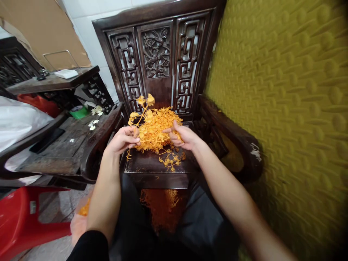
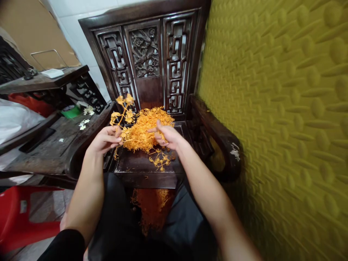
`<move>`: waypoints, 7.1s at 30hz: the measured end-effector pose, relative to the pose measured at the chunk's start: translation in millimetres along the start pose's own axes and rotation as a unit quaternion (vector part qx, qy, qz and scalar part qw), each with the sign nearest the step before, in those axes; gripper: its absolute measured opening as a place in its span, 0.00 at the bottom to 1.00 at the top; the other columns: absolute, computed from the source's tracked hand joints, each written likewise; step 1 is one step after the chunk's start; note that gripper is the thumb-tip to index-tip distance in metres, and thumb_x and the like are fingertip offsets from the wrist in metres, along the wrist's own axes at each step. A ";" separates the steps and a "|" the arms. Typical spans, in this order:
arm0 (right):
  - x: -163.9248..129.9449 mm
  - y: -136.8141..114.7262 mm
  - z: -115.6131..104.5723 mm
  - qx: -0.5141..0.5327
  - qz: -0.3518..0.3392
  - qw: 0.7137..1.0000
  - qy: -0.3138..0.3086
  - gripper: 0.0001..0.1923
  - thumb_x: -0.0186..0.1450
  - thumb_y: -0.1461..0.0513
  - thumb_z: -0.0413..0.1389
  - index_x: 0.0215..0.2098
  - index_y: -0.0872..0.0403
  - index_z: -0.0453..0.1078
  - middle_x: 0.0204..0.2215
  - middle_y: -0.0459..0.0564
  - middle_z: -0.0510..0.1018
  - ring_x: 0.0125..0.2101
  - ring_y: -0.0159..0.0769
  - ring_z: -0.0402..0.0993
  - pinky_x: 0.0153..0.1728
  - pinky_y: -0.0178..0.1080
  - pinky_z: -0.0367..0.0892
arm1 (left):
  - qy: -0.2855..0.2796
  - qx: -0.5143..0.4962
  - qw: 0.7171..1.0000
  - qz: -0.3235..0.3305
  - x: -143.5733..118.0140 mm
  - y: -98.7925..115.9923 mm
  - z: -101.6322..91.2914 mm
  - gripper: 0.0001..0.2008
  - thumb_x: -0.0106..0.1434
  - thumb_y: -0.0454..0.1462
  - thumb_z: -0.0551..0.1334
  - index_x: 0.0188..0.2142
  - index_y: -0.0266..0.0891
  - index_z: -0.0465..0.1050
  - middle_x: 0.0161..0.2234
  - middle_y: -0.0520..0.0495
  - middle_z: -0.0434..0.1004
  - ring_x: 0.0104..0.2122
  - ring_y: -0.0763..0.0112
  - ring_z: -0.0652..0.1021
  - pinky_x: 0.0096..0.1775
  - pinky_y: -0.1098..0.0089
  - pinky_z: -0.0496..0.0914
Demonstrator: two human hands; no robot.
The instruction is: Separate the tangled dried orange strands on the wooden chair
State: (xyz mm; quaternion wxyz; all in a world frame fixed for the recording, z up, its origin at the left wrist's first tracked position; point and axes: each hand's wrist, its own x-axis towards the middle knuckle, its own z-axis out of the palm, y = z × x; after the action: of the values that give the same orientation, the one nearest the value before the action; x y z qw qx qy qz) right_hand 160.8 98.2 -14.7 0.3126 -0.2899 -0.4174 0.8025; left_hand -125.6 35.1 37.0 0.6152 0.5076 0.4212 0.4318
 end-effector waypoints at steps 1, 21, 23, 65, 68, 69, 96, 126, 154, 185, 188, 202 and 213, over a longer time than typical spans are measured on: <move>0.4 5.1 8.9 -0.007 0.040 0.998 -0.057 0.27 0.61 0.41 0.62 0.36 0.56 0.69 0.16 0.36 0.60 0.12 0.20 0.46 0.12 0.26 0.39 | -0.009 0.006 1.000 -0.008 1.4 -1.2 2.0 0.16 0.44 0.30 0.74 0.24 0.34 0.67 0.18 0.47 0.76 0.15 0.76 0.74 0.15 0.82 0.52; -16.9 -3.1 28.6 0.037 -0.141 0.988 -0.058 0.15 0.60 0.54 0.66 0.41 0.53 0.75 0.22 0.40 0.69 0.15 0.22 0.55 0.14 0.27 0.46 | -0.039 0.072 0.997 -0.007 17.4 -18.8 25.6 0.15 0.53 0.34 0.71 0.30 0.38 0.63 0.26 0.48 0.79 0.17 0.80 0.70 0.20 0.78 0.57; -10.2 8.3 38.5 -0.069 -0.134 0.988 -0.036 0.20 0.59 0.47 0.67 0.33 0.56 0.75 0.17 0.39 0.64 0.14 0.23 0.55 0.14 0.29 0.47 | -0.040 0.095 0.995 -0.004 19.2 -20.4 30.7 0.17 0.53 0.35 0.72 0.29 0.39 0.61 0.25 0.49 0.77 0.19 0.78 0.72 0.20 0.78 0.59; -31.6 -8.0 23.3 -0.367 -0.199 0.902 0.107 0.27 0.65 0.48 0.61 0.57 0.54 0.77 0.19 0.44 0.75 0.16 0.28 0.61 0.21 0.34 0.57 | -0.073 0.059 0.996 0.009 20.7 -40.3 42.7 0.19 0.53 0.38 0.74 0.29 0.38 0.62 0.23 0.53 0.77 0.21 0.77 0.77 0.28 0.76 0.68; -40.8 -4.6 36.3 -0.457 -0.153 0.873 0.073 0.24 0.62 0.47 0.63 0.48 0.53 0.82 0.17 0.43 0.74 0.19 0.29 0.62 0.23 0.34 0.57 | -0.108 0.103 0.989 -0.006 16.2 -44.3 54.3 0.17 0.55 0.38 0.73 0.28 0.37 0.64 0.23 0.53 0.76 0.23 0.78 0.77 0.32 0.75 0.70; -42.7 -1.9 37.9 -0.481 -0.141 0.863 0.062 0.22 0.62 0.47 0.63 0.45 0.52 0.83 0.20 0.45 0.77 0.20 0.29 0.64 0.24 0.34 0.58 | -0.118 0.111 0.987 -0.011 14.5 -45.3 56.9 0.16 0.55 0.37 0.72 0.28 0.37 0.64 0.23 0.53 0.76 0.23 0.78 0.77 0.33 0.75 0.70; -255.6 58.9 182.0 -0.411 -0.329 0.808 0.265 0.19 0.66 0.51 0.61 0.48 0.53 0.82 0.28 0.50 0.79 0.21 0.31 0.70 0.22 0.36 0.62 | -0.052 0.174 0.983 0.018 -222.2 -35.2 155.7 0.09 0.64 0.40 0.62 0.40 0.40 0.64 0.24 0.57 0.72 0.18 0.80 0.66 0.21 0.78 0.60; -223.4 113.0 136.6 -0.279 -0.248 0.915 0.154 0.19 0.67 0.46 0.59 0.35 0.53 0.72 0.18 0.42 0.71 0.19 0.30 0.66 0.25 0.35 0.63 | -0.017 0.143 0.983 0.116 -171.3 -53.7 168.2 0.16 0.64 0.48 0.66 0.42 0.37 0.74 0.31 0.50 0.77 0.28 0.76 0.75 0.33 0.74 0.70; -32.0 9.3 -5.2 -0.122 -0.193 0.939 0.259 0.26 0.51 0.48 0.70 0.37 0.55 0.70 0.31 0.49 0.78 0.20 0.28 0.71 0.14 0.28 0.46 | 0.008 0.007 0.999 -0.042 0.0 -19.0 69.7 0.22 0.50 0.42 0.76 0.35 0.38 0.65 0.20 0.55 0.72 0.12 0.84 0.62 0.17 0.77 0.50; -57.4 -17.0 -6.0 0.054 -0.295 0.893 0.334 0.26 0.49 0.55 0.74 0.25 0.53 0.60 0.15 0.35 0.64 0.14 0.21 0.57 0.12 0.25 0.47 | -0.094 0.265 0.949 0.144 -16.6 -33.7 94.4 0.21 0.70 0.45 0.58 0.24 0.37 0.73 0.20 0.53 0.69 0.23 0.77 0.68 0.29 0.72 0.62; -68.9 -20.6 -15.6 -0.031 -0.299 0.901 0.313 0.20 0.54 0.54 0.72 0.30 0.54 0.67 0.28 0.46 0.80 0.16 0.22 0.63 0.12 0.26 0.50 | -0.120 0.344 0.920 0.147 -18.1 -38.8 82.9 0.23 0.71 0.45 0.57 0.21 0.38 0.69 0.17 0.55 0.61 0.21 0.78 0.63 0.26 0.71 0.58; -74.2 7.0 44.0 -0.428 -0.090 0.892 0.112 0.19 0.60 0.51 0.66 0.42 0.57 0.81 0.19 0.45 0.74 0.18 0.28 0.63 0.19 0.33 0.56 | -0.110 0.563 0.799 0.182 -15.7 -47.8 86.5 0.21 0.73 0.43 0.52 0.30 0.39 0.78 0.27 0.46 0.79 0.26 0.71 0.74 0.30 0.67 0.58; -64.8 -3.6 7.7 -0.237 -0.233 0.901 0.279 0.18 0.57 0.50 0.69 0.34 0.56 0.75 0.17 0.40 0.64 0.17 0.25 0.55 0.18 0.33 0.49 | -0.141 0.546 0.808 0.168 -24.9 -34.7 93.5 0.22 0.73 0.42 0.52 0.24 0.39 0.72 0.23 0.47 0.75 0.24 0.71 0.71 0.31 0.65 0.57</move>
State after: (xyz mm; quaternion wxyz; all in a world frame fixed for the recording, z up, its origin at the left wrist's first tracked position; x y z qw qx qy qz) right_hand 197.4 48.0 5.3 0.5163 -0.4625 -0.5466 0.4699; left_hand -39.4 -17.1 16.8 0.2068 0.8779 0.4046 0.1510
